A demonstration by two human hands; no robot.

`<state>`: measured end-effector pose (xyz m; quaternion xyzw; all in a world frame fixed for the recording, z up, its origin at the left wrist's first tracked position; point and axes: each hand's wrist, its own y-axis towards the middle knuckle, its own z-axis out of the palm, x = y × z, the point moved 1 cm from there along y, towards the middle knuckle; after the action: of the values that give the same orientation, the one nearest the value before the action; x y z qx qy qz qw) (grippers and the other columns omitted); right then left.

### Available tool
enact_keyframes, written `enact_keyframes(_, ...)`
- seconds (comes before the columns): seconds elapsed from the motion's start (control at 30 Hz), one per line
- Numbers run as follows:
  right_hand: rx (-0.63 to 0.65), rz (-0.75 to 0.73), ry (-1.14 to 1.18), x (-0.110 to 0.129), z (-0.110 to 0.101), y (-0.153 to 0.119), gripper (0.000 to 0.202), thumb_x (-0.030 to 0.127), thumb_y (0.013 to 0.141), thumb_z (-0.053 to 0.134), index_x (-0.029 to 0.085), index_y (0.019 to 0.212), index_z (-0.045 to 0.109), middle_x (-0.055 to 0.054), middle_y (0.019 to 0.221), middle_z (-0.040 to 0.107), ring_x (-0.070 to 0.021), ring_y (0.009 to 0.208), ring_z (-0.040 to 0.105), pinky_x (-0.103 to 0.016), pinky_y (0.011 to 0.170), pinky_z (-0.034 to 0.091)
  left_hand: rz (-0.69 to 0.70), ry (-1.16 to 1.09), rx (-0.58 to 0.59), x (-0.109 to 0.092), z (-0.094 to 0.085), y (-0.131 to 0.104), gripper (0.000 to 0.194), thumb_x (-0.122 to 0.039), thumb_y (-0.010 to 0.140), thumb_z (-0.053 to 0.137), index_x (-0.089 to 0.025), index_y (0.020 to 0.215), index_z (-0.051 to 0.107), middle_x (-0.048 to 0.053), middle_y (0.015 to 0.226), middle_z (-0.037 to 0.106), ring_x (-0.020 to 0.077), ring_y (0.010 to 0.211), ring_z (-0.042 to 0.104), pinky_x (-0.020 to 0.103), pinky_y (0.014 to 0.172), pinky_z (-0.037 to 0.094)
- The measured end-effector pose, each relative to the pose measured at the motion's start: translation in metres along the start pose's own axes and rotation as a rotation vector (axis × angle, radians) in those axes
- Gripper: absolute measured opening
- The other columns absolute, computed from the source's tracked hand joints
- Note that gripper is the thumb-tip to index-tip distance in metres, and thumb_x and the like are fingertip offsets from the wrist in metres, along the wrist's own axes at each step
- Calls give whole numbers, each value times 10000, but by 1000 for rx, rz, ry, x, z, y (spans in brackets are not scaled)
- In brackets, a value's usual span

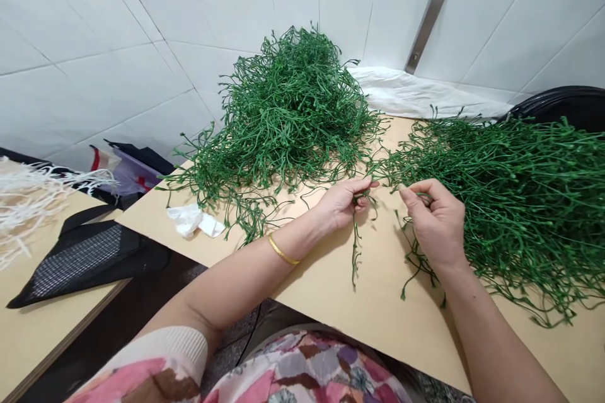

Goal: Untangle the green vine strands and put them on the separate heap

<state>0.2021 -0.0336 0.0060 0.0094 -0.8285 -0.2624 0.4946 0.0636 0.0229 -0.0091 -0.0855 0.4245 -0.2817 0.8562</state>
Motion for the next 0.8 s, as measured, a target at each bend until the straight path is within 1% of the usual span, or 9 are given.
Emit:
enact_keyframes(0.07, 71, -64, -53, 2, 4, -4, 188, 349, 810, 516, 189, 736, 580, 32, 545, 466, -86, 457, 358, -228, 436, 280, 12, 10, 24, 1, -1, 1, 51, -144, 713, 597, -106, 682, 582, 12, 613, 543, 3, 377, 333, 137, 320, 213)
enact_keyframes(0.13, 134, -150, -129, 5, 11, -8, 176, 325, 819, 500, 190, 807, 613, -10, 696, 577, -112, 550, 461, -247, 508, 353, 23, 25, 67, 4, -1, 2, 72, -157, 699, 619, -105, 674, 575, -13, 557, 493, 6, 382, 346, 135, 329, 215)
enact_keyframes(0.2, 173, -181, -206, 6, 18, -10, 160, 311, 797, 527, 187, 845, 614, -41, 827, 616, -143, 657, 523, -272, 587, 395, 42, 30, 92, 6, -2, 3, 98, -164, 681, 642, -107, 667, 564, -25, 547, 477, 8, 391, 367, 136, 341, 230)
enact_keyframes(0.3, 193, -78, -230, 2, 26, -10, 163, 308, 774, 549, 180, 871, 579, -55, 868, 630, -172, 748, 561, -301, 661, 426, 31, 3, 97, 10, -3, 5, 93, -138, 678, 636, -105, 665, 550, -32, 547, 467, 3, 388, 363, 135, 348, 225)
enact_keyframes(0.43, 233, 69, -50, -6, 30, -8, 185, 318, 787, 527, 190, 918, 501, -66, 922, 633, -175, 800, 599, -314, 696, 462, -14, -8, 155, 13, -3, 6, 62, -135, 719, 585, -101, 687, 544, -41, 523, 422, -3, 374, 311, 130, 344, 170)
enact_keyframes(0.5, 241, 108, 13, -9, 31, -8, 194, 305, 785, 525, 193, 936, 475, -65, 912, 631, -163, 761, 607, -307, 673, 472, 8, 13, 170, 13, -4, 5, 69, -145, 725, 583, -106, 691, 537, -42, 527, 423, -1, 372, 298, 135, 347, 168)
enact_keyframes(0.63, 293, 200, 101, -14, 33, -7, 243, 300, 794, 502, 183, 1002, 455, -33, 768, 625, -134, 595, 569, -282, 575, 460, 77, 38, 135, 9, -3, 5, 82, -121, 689, 604, -123, 694, 522, -34, 561, 461, 16, 390, 344, 153, 363, 220)
enact_keyframes(0.7, 297, 182, 119, -16, 33, -6, 264, 308, 789, 509, 178, 1016, 476, -57, 841, 633, -141, 652, 579, -290, 611, 463, 88, 57, 118, 6, -3, 5, 81, -117, 675, 606, -126, 711, 534, -22, 597, 488, 23, 414, 376, 155, 373, 242)
enact_keyframes(0.8, 252, 92, 12, -17, 29, -3, 251, 293, 768, 529, 173, 988, 549, -85, 976, 626, -167, 779, 578, -308, 698, 445, 116, 124, 103, 3, -3, 4, 63, -134, 670, 608, -117, 705, 558, -16, 591, 477, 25, 427, 378, 156, 382, 248)
